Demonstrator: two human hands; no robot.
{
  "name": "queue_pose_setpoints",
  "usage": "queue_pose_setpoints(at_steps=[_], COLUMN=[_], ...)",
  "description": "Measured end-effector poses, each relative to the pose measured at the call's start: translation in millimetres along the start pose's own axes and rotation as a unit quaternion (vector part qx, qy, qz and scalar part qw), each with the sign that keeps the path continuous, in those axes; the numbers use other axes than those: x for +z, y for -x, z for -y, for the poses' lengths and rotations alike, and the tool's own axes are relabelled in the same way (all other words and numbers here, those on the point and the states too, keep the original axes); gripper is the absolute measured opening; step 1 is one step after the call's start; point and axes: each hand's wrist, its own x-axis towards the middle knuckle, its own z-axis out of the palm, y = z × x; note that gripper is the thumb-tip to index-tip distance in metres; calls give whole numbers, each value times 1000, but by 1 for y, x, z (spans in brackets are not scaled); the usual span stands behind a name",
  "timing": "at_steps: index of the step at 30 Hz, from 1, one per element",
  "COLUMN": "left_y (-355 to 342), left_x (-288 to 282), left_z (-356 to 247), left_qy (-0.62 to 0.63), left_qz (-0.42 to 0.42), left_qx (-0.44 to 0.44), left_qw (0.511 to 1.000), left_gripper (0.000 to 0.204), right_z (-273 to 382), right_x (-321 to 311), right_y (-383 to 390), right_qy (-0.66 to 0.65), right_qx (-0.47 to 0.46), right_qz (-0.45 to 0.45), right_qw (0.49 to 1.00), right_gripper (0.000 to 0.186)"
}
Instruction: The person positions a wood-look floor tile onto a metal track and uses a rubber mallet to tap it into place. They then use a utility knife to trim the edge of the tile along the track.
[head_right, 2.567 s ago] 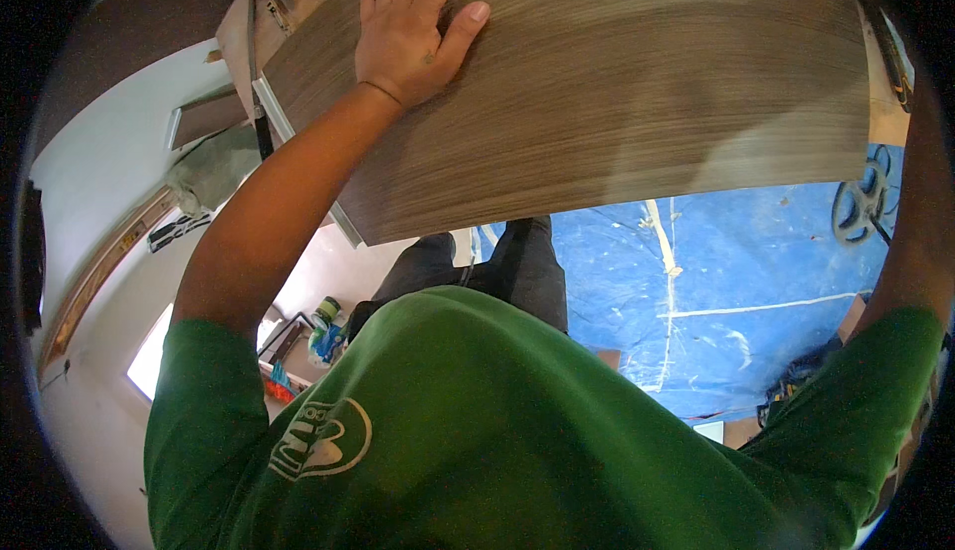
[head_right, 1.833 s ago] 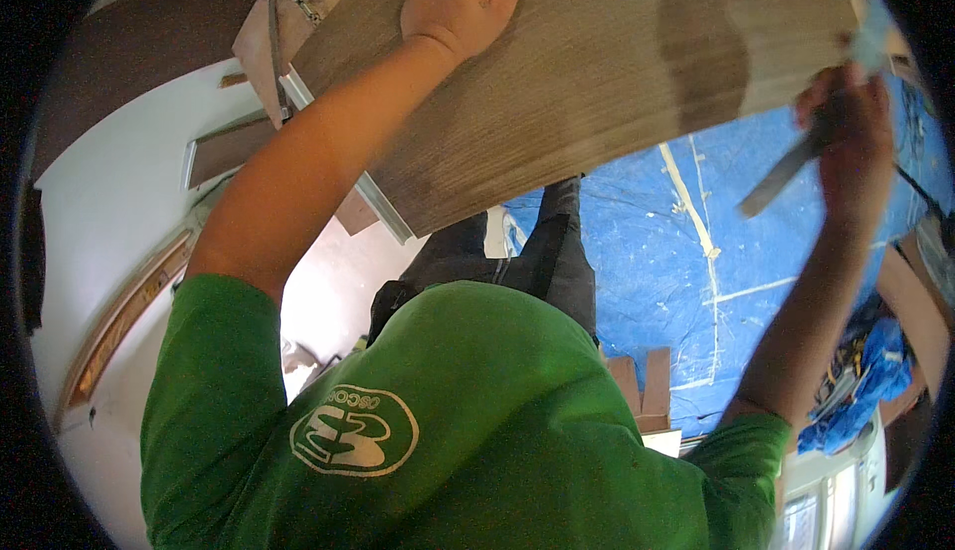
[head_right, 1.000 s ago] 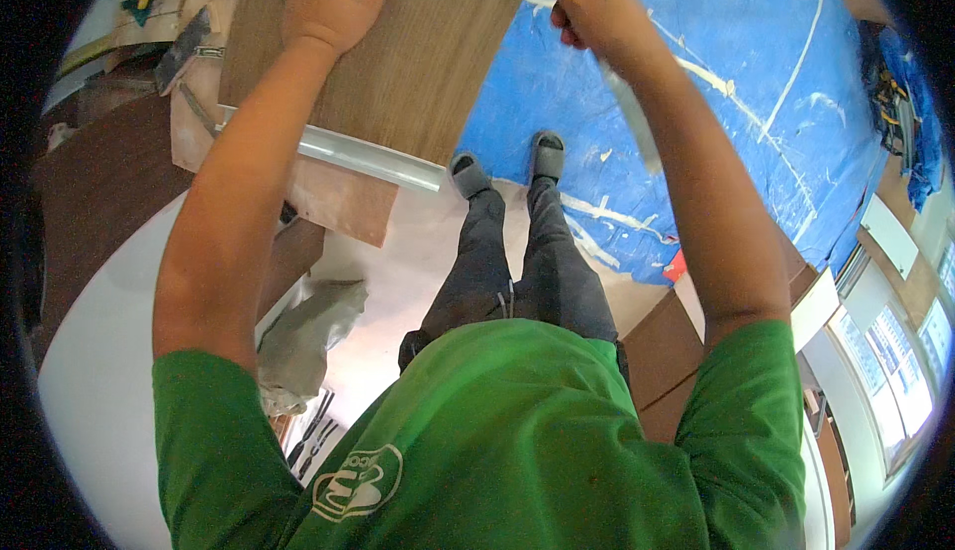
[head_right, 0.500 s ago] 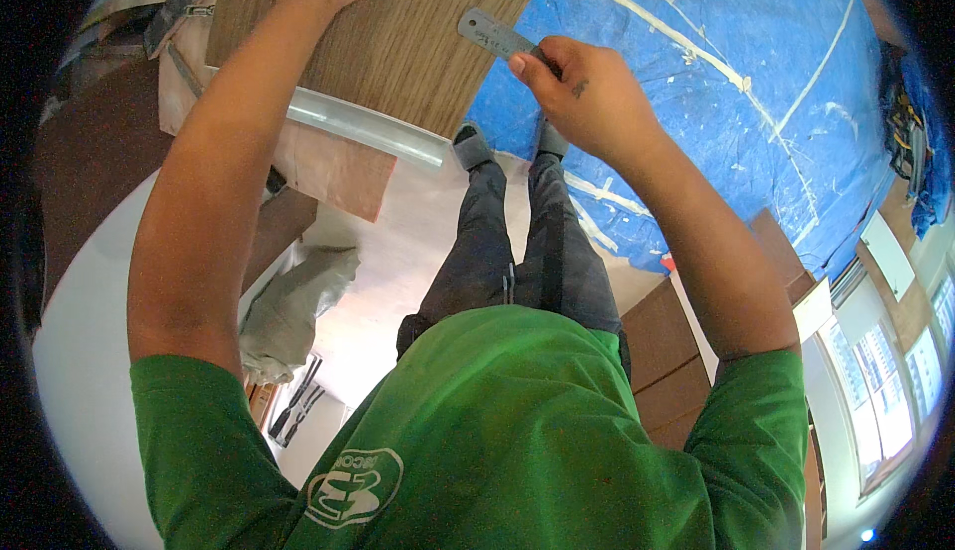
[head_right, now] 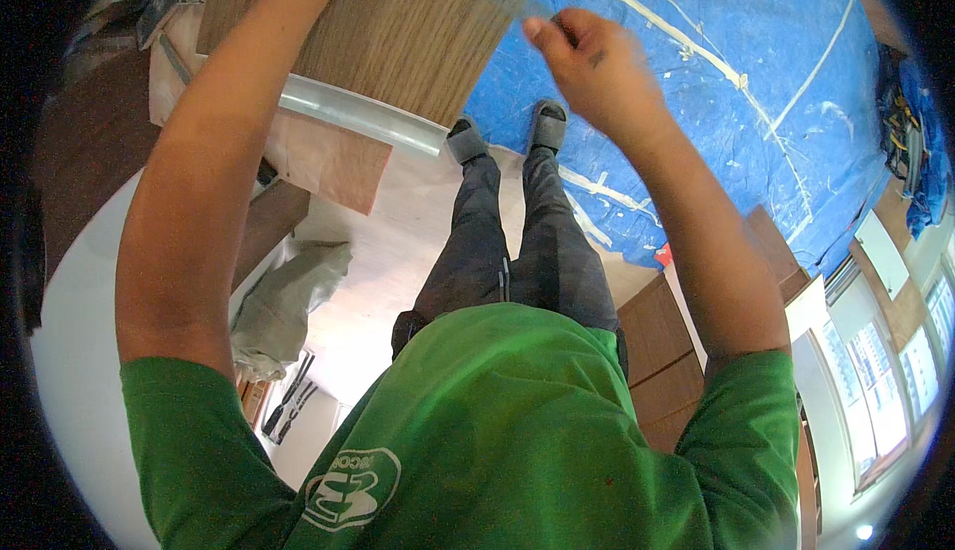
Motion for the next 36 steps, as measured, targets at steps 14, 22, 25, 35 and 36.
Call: queue_pose_setpoints(at_steps=[14, 22, 25, 35, 36], left_y=[1, -2, 2, 3, 2], left_x=[-8, -6, -7, -7, -8], left_z=[-6, -6, -7, -6, -6], left_qy=[15, 10, 5, 6, 8], left_qz=[8, 11, 12, 14, 14], left_qx=[-4, -4, -13, -9, -7], left_qw=[1000, 1000, 1000, 1000, 1000], left_gripper=[68, 69, 69, 69, 69], right_z=[-6, -6, -12, -2, 6], right_x=[27, 21, 23, 24, 15], right_y=[35, 26, 26, 37, 24], right_qy=[49, 65, -2, 7, -13], right_qx=[-81, -55, -10, -11, 25], right_qz=[38, -12, 29, 50, 37], right_qw=[995, 996, 1000, 999, 999], right_gripper=[49, 46, 46, 41, 41])
